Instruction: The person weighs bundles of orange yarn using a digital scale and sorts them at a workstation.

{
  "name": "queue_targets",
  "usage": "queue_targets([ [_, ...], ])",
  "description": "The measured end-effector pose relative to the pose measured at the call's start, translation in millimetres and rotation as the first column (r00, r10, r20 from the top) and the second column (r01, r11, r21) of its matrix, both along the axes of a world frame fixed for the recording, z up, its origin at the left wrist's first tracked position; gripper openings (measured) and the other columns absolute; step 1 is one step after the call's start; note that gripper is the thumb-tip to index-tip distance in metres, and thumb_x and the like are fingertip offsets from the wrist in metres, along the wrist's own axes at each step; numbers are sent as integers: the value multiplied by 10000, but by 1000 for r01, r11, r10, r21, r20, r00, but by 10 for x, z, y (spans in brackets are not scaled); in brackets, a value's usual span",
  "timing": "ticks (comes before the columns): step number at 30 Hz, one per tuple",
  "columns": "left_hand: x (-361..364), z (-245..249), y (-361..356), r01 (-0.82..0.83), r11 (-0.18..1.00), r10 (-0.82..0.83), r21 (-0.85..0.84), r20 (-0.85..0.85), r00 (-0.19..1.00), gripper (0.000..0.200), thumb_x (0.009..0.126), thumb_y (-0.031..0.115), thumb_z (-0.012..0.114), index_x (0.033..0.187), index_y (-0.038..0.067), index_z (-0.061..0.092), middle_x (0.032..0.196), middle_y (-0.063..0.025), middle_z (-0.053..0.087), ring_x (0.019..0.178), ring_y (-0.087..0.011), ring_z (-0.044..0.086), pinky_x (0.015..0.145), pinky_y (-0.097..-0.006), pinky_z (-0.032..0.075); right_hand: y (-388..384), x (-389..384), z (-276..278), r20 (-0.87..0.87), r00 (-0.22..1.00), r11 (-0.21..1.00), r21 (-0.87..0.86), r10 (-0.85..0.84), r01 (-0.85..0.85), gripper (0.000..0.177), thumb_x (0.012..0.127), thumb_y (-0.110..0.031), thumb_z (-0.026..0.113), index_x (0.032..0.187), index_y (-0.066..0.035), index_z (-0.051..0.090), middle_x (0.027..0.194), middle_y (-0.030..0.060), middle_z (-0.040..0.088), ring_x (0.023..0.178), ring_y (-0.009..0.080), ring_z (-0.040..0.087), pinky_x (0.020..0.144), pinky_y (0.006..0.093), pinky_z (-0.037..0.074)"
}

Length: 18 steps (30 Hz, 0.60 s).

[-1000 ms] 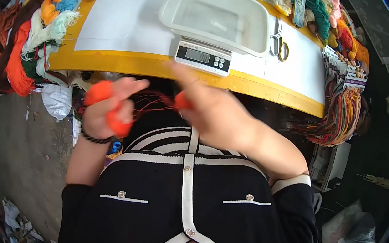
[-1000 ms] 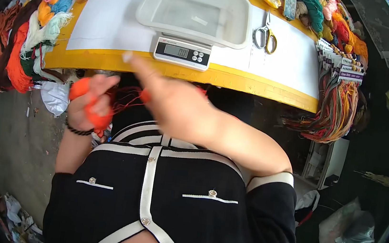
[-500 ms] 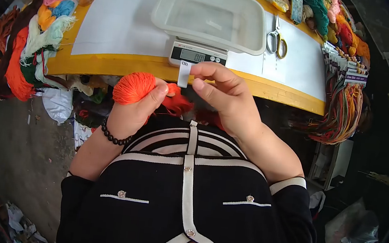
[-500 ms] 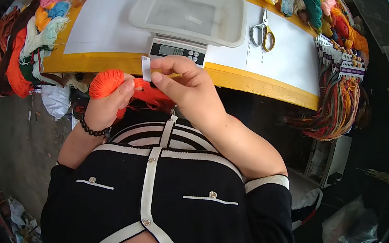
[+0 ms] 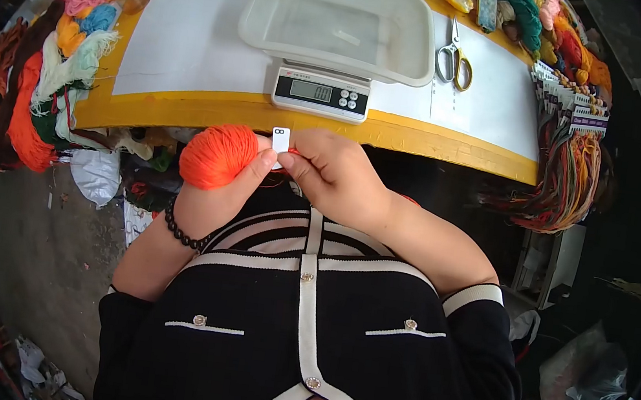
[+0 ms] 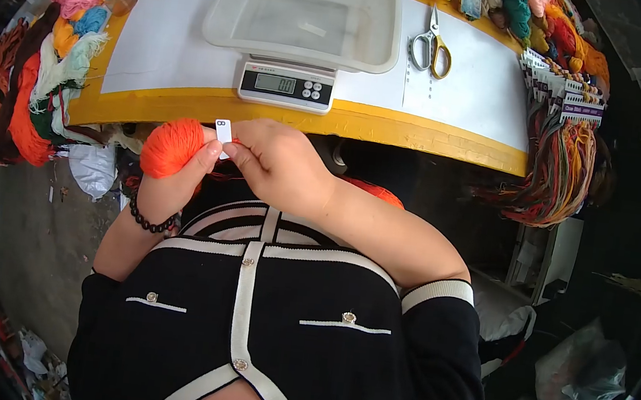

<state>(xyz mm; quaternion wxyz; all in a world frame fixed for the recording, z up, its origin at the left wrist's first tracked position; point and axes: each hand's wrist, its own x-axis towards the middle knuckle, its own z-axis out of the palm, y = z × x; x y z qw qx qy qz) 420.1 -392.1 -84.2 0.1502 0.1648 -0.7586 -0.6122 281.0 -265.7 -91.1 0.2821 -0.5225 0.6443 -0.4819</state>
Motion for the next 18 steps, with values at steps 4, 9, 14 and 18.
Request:
queue_targets([
  [4, 111, 70, -47, -26, 995, 37, -96, 110, 993, 174, 919, 160, 562, 904, -7, 607, 729, 6, 574, 617, -103, 527, 591, -244, 438, 19, -22, -32, -567, 811, 957, -289, -144, -32, 221, 755, -80, 662, 969, -30, 638, 696, 52, 529, 590, 219, 532, 516, 326, 441],
  [9, 159, -35, -162, -1, 759, -40, 651, 48, 998, 137, 907, 127, 572, 898, -6, 603, 713, 16, 555, 572, -76, 470, 545, -220, 398, 60, 12, 52, -709, 660, 921, -383, -248, -65, 413, 702, -147, 712, 1099, -55, 644, 694, 42, 539, 575, 204, 525, 500, 297, 432],
  [14, 76, 43, 13, -93, 995, 86, -49, -115, 990, 111, 906, 100, 560, 879, -4, 592, 714, 15, 538, 607, -68, 462, 571, -204, 383, -29, 153, -37, 8, 989, 978, -147, -149, 149, 254, 841, -132, 664, 1062, -11, 635, 696, 58, 587, 630, 126, 553, 573, 244, 440],
  [18, 51, 7, 22, -130, 990, 124, -59, -103, 987, 114, 910, 102, 544, 859, 9, 587, 706, -11, 542, 592, -66, 461, 547, -190, 370, -37, 163, -28, 324, 931, 970, -113, -169, 215, 105, 870, -86, 626, 910, 10, 621, 713, 42, 606, 647, 73, 539, 582, 227, 447],
])
